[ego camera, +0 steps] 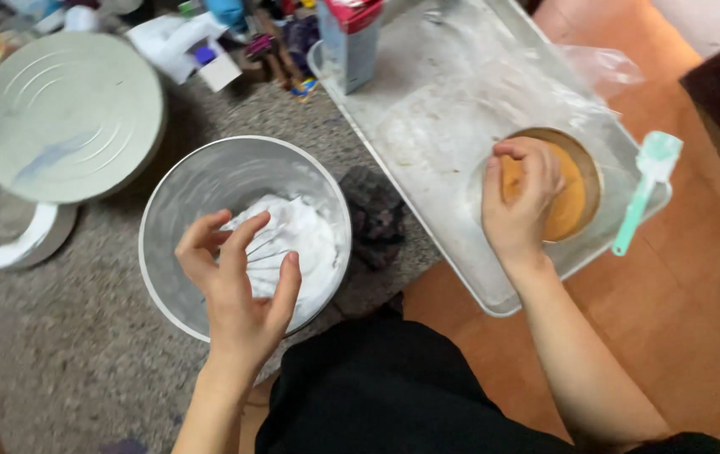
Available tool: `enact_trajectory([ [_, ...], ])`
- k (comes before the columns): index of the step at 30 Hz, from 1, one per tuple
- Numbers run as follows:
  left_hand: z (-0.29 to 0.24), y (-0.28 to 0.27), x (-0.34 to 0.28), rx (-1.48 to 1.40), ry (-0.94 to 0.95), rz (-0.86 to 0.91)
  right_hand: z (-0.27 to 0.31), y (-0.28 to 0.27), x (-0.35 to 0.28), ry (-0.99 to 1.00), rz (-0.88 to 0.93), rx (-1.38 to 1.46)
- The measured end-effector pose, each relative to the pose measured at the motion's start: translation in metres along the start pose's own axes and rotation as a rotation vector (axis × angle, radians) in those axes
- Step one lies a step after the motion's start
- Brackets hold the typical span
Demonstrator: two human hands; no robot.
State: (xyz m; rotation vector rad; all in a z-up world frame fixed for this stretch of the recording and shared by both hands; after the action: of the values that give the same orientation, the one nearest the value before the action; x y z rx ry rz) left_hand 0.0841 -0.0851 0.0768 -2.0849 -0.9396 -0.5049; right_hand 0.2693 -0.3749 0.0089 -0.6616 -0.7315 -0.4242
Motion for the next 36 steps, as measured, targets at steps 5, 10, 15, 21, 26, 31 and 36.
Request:
enact_trajectory([
  [5, 0.048, -0.054, -0.027, 0.080, -0.199, -0.217, 0.086, 0.061, -0.018, -0.021, 0.270, 0.410],
  [10, 0.101, -0.079, -0.060, 0.223, -0.648, -0.190, 0.099, 0.123, -0.030, 0.352, 0.731, 0.419],
  [15, 0.150, -0.058, -0.099, 0.019, -0.899, -0.147, 0.115, 0.158, -0.019, 0.160, 0.821, 0.326],
  [21, 0.167, -0.069, -0.105, -0.096, -0.966, -0.214, 0.136, 0.186, -0.020, 0.070, 0.898, 0.248],
  [26, 0.200, -0.125, -0.111, -0.109, -0.966, -0.265, 0.208, 0.212, -0.036, 0.071, 1.012, 0.336],
  [31, 0.244, -0.217, -0.101, -0.118, -0.905, -0.364, 0.291, 0.255, -0.081, 0.273, 1.230, 0.342],
  [36, 0.293, -0.310, -0.053, 0.040, -0.807, -0.350, 0.376, 0.313, -0.119, 0.326, 1.349, 0.498],
])
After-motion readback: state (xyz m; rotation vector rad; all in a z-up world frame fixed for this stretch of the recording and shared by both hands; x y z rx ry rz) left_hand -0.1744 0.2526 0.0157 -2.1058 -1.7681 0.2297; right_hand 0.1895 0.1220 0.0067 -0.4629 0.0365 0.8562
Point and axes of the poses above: each hand's wrist, its own x-axis towards the middle knuckle, its own y-axis out of the palm, z = x × y, the point moved 6 cm from there along x, towards the middle knuckle, and after that the axes turned 15 degrees about -z, right-handed, at the moved point
